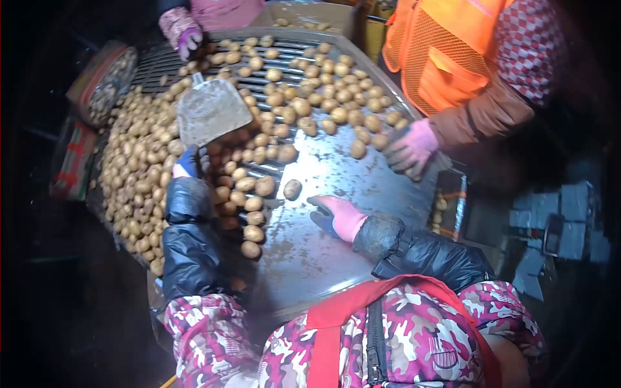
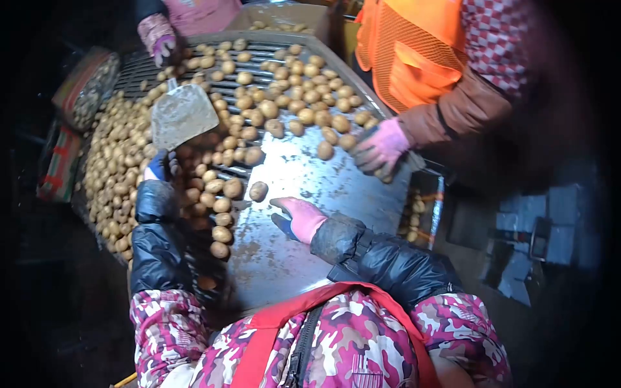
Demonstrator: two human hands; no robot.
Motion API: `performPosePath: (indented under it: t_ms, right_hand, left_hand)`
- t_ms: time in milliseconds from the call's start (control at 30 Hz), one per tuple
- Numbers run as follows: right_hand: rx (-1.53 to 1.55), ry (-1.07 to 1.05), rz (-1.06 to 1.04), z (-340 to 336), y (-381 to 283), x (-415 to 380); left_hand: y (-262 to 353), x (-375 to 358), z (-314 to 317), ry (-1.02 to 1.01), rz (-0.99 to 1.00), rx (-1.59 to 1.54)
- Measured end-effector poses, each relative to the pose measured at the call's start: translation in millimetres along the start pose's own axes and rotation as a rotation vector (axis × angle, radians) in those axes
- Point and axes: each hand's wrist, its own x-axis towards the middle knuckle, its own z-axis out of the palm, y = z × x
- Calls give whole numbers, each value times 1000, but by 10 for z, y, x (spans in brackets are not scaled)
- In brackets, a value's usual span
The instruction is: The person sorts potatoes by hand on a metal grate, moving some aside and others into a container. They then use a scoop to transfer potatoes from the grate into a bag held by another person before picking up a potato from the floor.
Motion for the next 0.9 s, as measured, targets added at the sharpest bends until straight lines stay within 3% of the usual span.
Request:
performPosePath:
  t_ms: [133,233,267,333,400,500,533,600,633,667,733,767,800,867,900]
  right_hand:
    - [204,108,186,-262,204,-276]
    - [134,113,201,-384,275,-418]
    - [118,72,234,-444,253,-494]
    - [109,96,106,-518,207,-717]
    - [44,3,161,-625,213,-947]
    - [-9,-11,158,-805,437,-1363]
    - [-20,-10,168,-846,559,-1504]
    - [230,101,312,-911,854,-1756]
    - [272,172,245,-985,946,-1851]
    - [272,160,241,-1057,1031,-1945]
    - [485,200,322,-1268,968,-2038]
    - [619,189,182,-1205,1376,-2085]
    - [630,175,177,-1368,1144,-2082]
    - [1271,171,557,-1884,439,-2108]
    - [1668,-147,340,-1881,784,-2139]
  left_hand:
    - [-34,197,118,-50,-10,-65]
    - [-15,303,203,17,-115,39]
    - [59,62,367,15,-108,34]
    - [301,-601,815,151,-112,38]
    - [140,-323,746,80,-81,-3]
    - [-104,92,750,122,120,-155]
    - [-91,181,798,196,103,-17]
    - [-11,51,846,285,374,646]
    - [5,-385,1018,294,491,585]
    - [-181,-381,897,136,641,308]
    - [-345,-1066,921,199,680,292]
    - [-414,-1568,984,100,727,103]
    - [-539,-2062,1038,-6,765,-82]
    - [-997,-2806,981,-119,1235,278]
    - [-1026,-3118,1041,-173,1339,508]
